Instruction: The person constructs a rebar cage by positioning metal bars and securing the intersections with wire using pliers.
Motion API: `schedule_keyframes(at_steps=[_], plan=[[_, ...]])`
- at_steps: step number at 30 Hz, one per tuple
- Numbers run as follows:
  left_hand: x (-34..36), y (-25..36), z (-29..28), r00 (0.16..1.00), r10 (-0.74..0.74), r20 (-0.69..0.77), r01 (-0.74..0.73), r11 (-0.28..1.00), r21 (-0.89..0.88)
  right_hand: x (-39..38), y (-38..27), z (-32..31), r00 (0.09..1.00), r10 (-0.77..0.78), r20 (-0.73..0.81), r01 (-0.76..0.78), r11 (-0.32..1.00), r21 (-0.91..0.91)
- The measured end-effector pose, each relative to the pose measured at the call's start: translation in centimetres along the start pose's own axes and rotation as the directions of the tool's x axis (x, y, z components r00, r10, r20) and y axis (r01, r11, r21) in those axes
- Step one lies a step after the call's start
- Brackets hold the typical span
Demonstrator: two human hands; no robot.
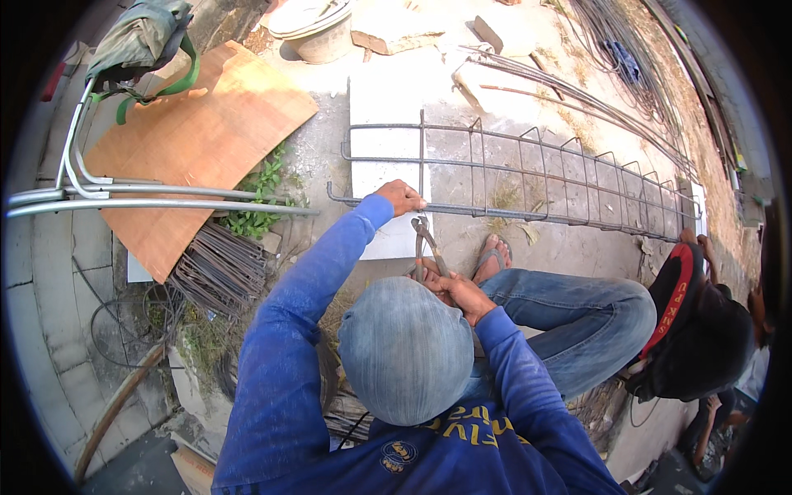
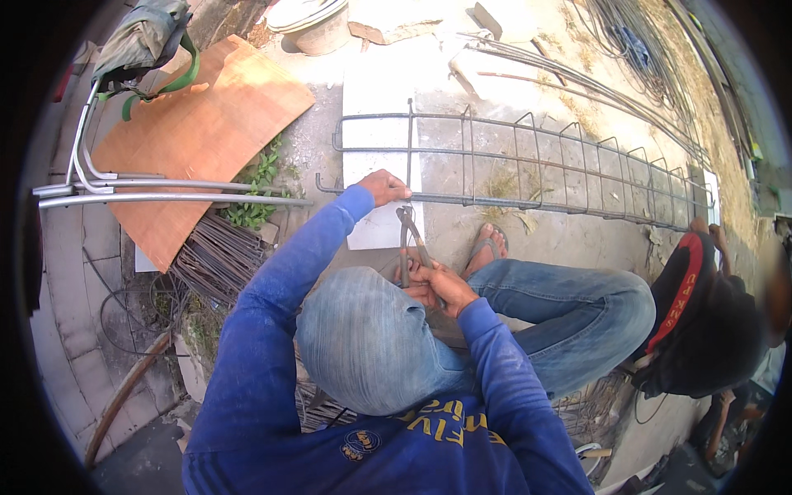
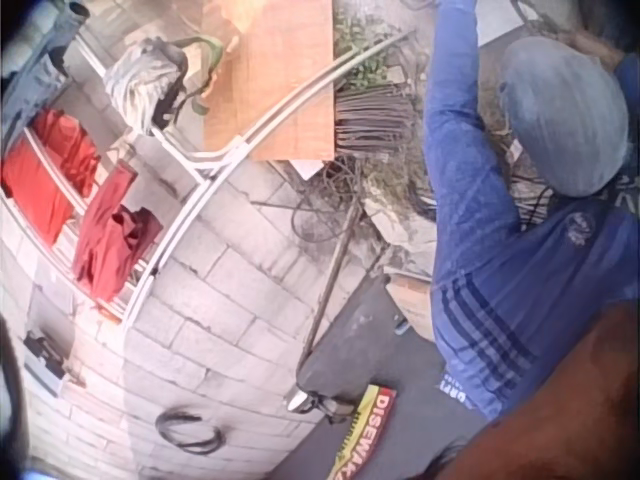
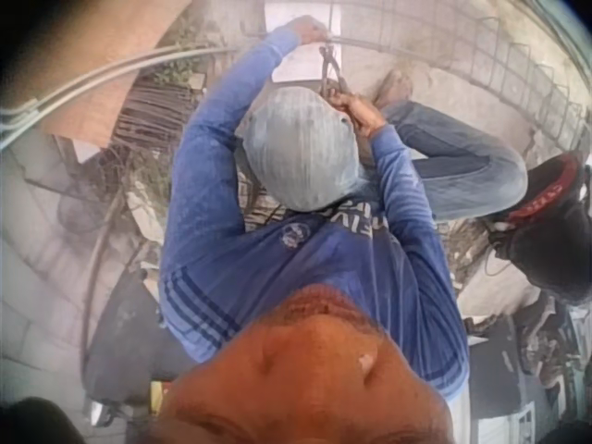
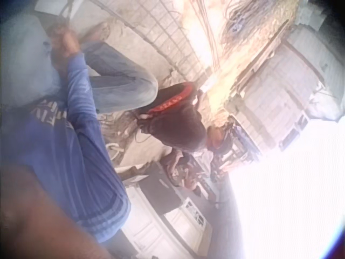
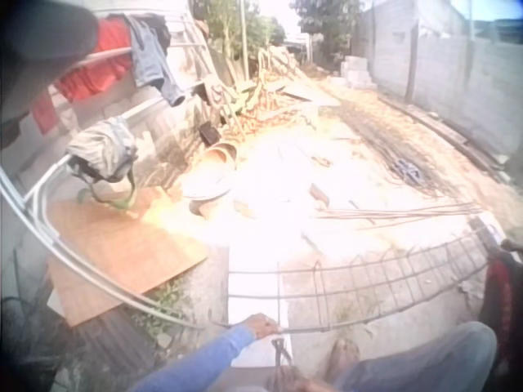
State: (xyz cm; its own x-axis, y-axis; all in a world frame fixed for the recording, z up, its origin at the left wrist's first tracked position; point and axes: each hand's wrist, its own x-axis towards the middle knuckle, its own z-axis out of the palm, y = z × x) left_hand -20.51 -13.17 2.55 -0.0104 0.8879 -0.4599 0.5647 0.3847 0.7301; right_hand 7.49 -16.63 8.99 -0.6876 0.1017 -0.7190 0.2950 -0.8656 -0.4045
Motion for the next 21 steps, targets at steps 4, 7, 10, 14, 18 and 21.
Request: schedule_keyframes(at_steps=[4,7,10,14,18,21], plan=[[0.2,0.7,0.3,0.995,-0.095,-0.033,0.096,0.994,0.042,-1.3,0.1,-1.0,0.984,-0.107,-0.14,0.027,0.878,-0.478],[0.3,0.5,-0.5,0.998,-0.064,-0.009,0.064,0.998,-0.003,-1.2,0.1,-0.3,0.786,-0.577,-0.22,-0.088,0.249,-0.965],[0.3,0.6,-0.5,0.994,-0.104,0.019,0.103,0.994,0.035,-0.9,0.2,1.3,0.705,-0.645,-0.296,-0.184,0.237,-0.954],[0.7,0.9,0.0,0.998,-0.065,0.025,0.065,0.997,0.037,0.5,1.0,1.8,0.67,-0.656,-0.349,-0.293,0.198,-0.935],[0.7,0.9,0.3,0.998,-0.06,0.021,0.06,0.998,0.015,1.2,1.7,2.8,0.576,-0.718,-0.392,-0.427,0.144,-0.892],[0.5,0.6,0.0,0.998,-0.059,0.015,0.059,0.998,0.003,0.9,1.1,3.4,0.578,-0.721,-0.383,-0.483,0.077,-0.872]])
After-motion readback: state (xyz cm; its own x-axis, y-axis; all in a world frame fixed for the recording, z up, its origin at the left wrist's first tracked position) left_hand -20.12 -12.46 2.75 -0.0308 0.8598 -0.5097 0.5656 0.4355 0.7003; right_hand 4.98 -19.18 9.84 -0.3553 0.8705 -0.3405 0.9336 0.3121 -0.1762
